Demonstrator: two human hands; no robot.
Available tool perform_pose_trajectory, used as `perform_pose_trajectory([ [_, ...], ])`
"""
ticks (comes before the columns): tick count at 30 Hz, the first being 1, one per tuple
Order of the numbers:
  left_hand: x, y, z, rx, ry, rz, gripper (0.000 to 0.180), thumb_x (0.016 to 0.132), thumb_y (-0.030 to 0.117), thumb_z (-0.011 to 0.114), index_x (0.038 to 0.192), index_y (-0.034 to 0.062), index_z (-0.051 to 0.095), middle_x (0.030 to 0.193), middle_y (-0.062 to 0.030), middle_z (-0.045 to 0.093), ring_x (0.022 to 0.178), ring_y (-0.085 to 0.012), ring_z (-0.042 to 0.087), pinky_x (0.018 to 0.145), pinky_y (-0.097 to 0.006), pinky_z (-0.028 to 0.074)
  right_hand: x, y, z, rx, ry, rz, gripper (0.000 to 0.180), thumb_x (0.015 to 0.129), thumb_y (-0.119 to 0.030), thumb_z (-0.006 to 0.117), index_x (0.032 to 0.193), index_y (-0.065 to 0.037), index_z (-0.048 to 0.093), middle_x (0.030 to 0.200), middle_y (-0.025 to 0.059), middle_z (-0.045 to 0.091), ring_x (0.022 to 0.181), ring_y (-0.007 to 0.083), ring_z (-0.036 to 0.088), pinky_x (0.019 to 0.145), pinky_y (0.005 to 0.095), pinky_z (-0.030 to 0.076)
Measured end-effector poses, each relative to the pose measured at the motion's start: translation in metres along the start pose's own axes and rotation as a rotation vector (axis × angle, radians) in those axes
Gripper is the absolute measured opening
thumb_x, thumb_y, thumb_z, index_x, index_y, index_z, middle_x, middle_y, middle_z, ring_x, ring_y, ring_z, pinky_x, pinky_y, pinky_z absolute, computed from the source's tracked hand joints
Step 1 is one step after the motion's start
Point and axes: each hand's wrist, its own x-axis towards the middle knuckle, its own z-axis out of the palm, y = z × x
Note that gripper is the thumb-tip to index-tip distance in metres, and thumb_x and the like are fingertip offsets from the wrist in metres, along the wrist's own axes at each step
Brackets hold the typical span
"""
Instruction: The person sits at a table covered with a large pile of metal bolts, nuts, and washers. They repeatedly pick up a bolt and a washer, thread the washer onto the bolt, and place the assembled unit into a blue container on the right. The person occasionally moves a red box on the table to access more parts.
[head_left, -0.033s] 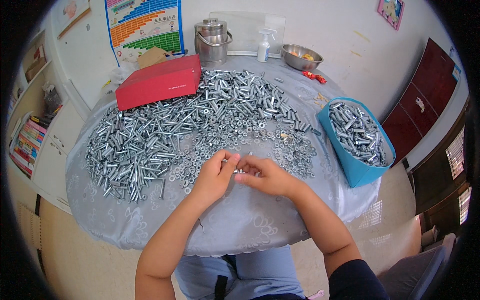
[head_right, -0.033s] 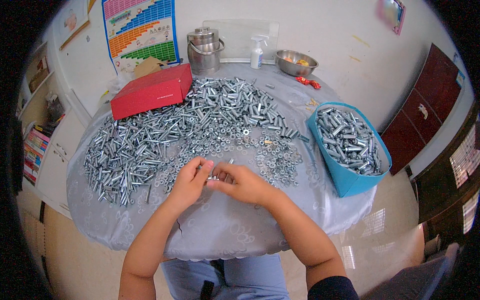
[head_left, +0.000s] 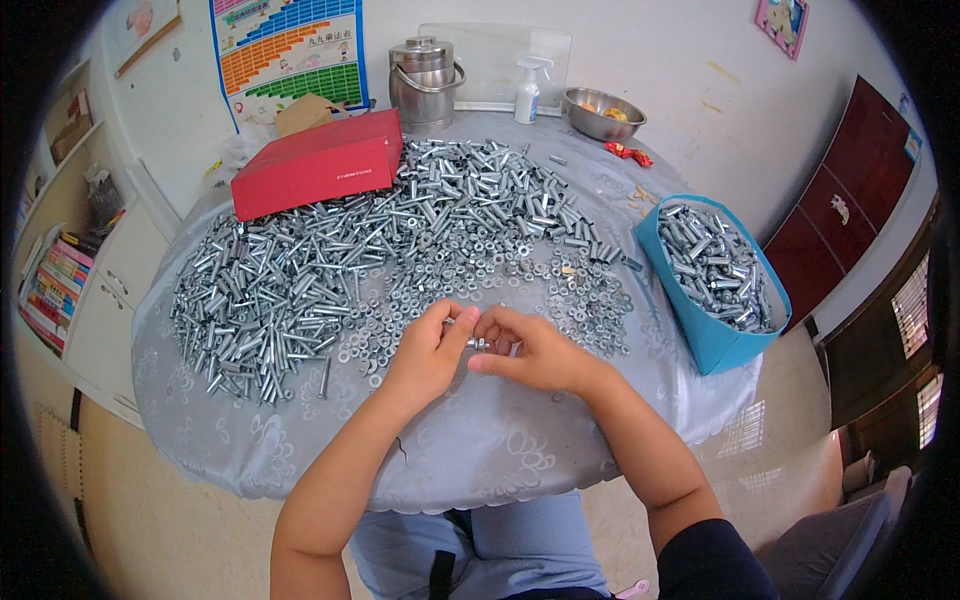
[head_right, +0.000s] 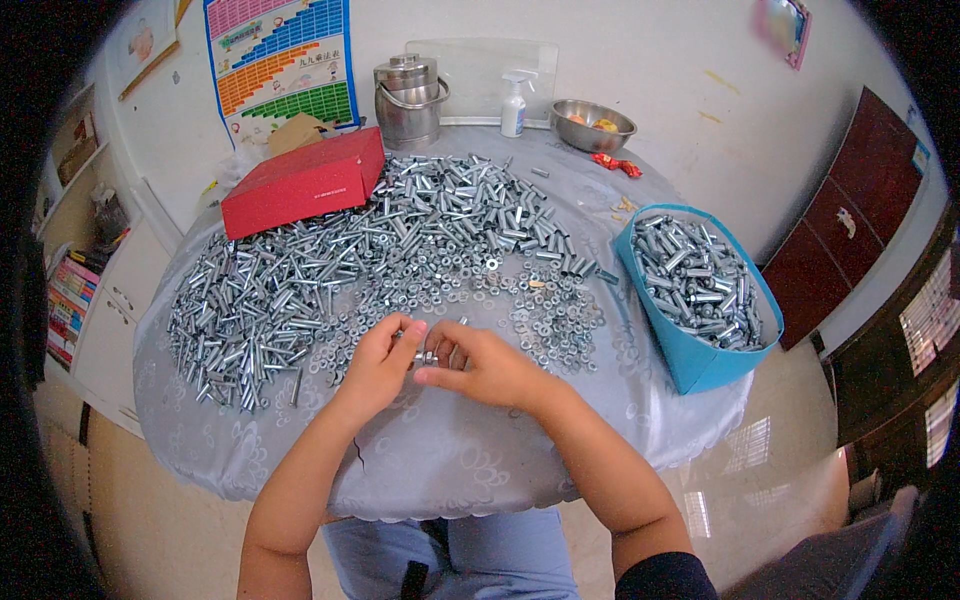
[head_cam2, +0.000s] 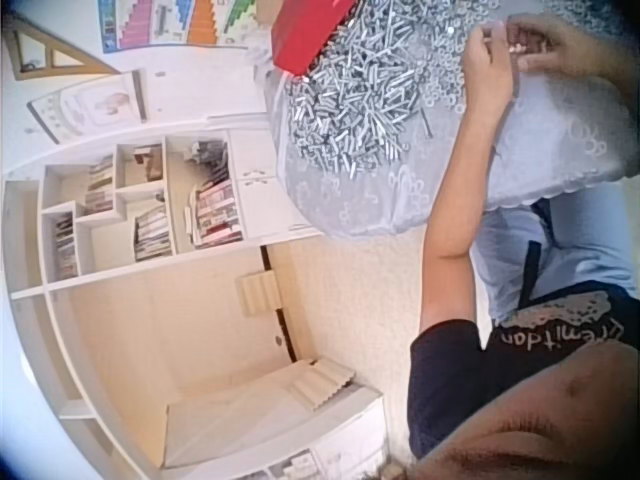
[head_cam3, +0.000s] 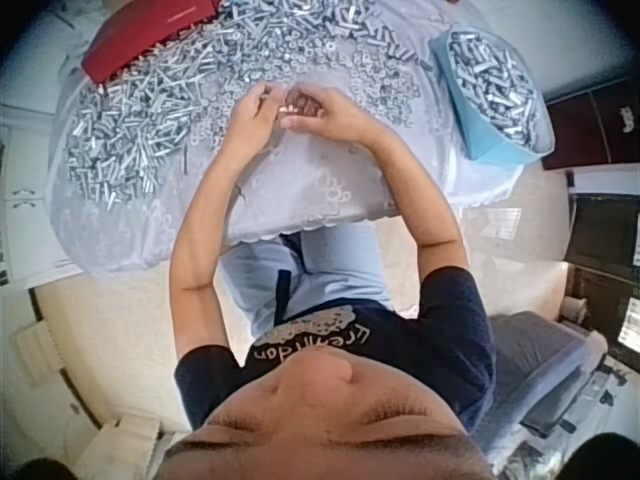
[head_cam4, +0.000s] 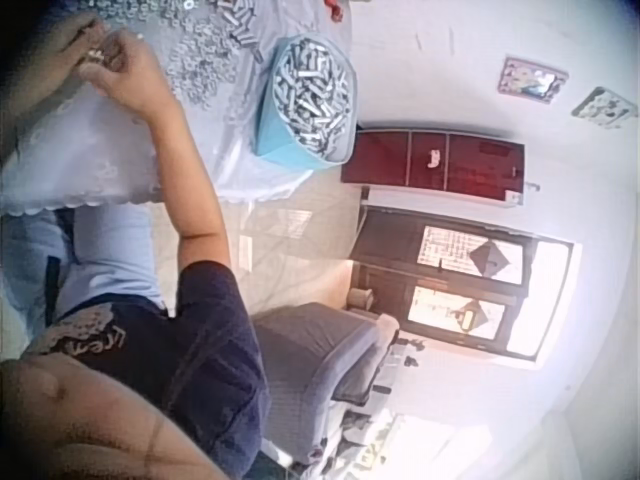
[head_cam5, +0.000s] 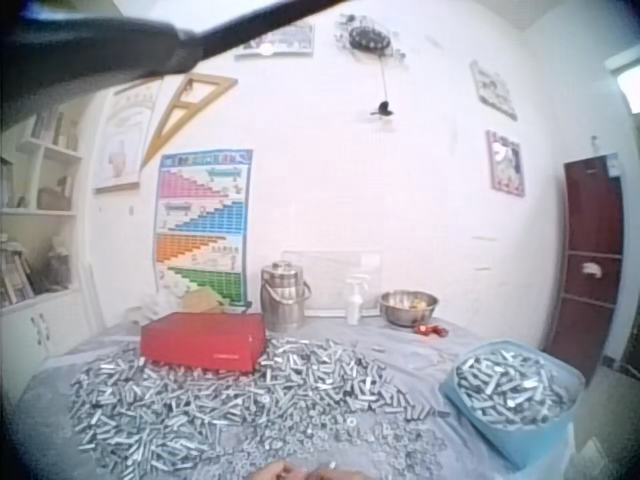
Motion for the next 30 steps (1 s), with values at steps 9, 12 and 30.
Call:
perform_pose_trajectory([
  [9, -0.004, 0.007, 0.0, 0.223, 0.083, 0.115, 0.029, 0.092, 0.028, 0.044, 0.084, 0.0013, 0.051, 0.061, -0.0136, 0.056, 0.053, -0.0275, 0.054, 0.051, -0.036, 0.04, 0.002, 0.003, 0.0, 0.038, -0.157, 0.154, 0.037, 0.091, -0.034, 0.047, 0.074, -0.002, 0.056, 0.061, 0.0009, 0.05, 0.057, 0.0095, 0.047, 0.055, 0.0254, 0.041],
  [12, -0.004, 0.007, 0.001, 0.178, 0.092, 0.123, 0.029, 0.092, 0.028, 0.043, 0.083, 0.0015, 0.05, 0.06, -0.0142, 0.055, 0.052, -0.0295, 0.054, 0.051, -0.037, 0.04, 0.003, 0.004, 0.001, 0.248, -0.216, 0.268, 0.043, 0.092, -0.038, 0.043, 0.074, -0.002, 0.056, 0.062, 0.001, 0.051, 0.058, 0.0096, 0.048, 0.055, 0.0253, 0.041],
  [30, -0.008, 0.012, 0.001, 0.24, 0.12, 0.273, 0.021, 0.091, 0.023, 0.045, 0.084, 0.0038, 0.05, 0.057, -0.0128, 0.053, 0.05, -0.03, 0.054, 0.047, -0.037, 0.039, 0.001, 0.005, 0.01, 0.276, -0.158, 0.149, 0.045, 0.092, -0.042, 0.041, 0.069, -0.004, 0.048, 0.05, 0.0029, 0.046, 0.049, 0.0136, 0.05, 0.047, 0.0292, 0.039],
])
